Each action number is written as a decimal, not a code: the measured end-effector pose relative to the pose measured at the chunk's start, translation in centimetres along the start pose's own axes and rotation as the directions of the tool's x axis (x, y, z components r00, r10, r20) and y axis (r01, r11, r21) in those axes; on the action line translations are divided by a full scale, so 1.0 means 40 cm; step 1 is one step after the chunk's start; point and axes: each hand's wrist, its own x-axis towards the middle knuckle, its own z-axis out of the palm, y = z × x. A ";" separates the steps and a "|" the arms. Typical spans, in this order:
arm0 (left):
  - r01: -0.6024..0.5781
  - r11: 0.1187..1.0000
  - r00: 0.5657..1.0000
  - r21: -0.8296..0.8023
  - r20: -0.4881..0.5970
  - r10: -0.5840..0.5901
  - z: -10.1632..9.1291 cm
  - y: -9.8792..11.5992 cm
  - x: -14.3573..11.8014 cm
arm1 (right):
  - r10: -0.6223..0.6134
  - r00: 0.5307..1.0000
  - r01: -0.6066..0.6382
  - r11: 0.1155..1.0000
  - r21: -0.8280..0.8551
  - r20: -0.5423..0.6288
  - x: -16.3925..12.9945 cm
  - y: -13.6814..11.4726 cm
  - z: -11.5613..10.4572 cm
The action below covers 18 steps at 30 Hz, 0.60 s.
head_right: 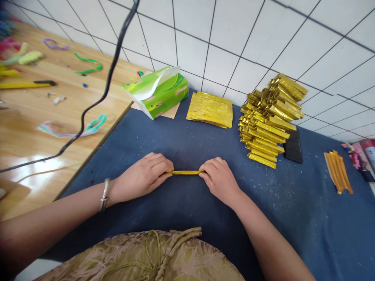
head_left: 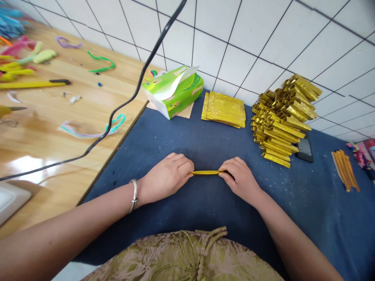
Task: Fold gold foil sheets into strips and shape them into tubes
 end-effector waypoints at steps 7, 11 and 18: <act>-0.031 0.997 0.999 0.076 -0.025 0.033 0.006 0.011 -0.005 | -0.101 0.995 0.094 0.969 -0.227 -0.020 -0.014 -0.024 0.001; -0.040 0.987 0.997 0.158 -0.062 0.050 0.004 0.028 0.030 | -0.139 0.985 0.105 0.955 -0.277 -0.106 -0.011 -0.029 0.001; -0.181 0.943 0.969 0.278 -0.112 0.219 0.013 0.045 0.168 | -0.061 0.966 -0.018 0.954 -0.300 -0.250 -0.009 0.014 -0.005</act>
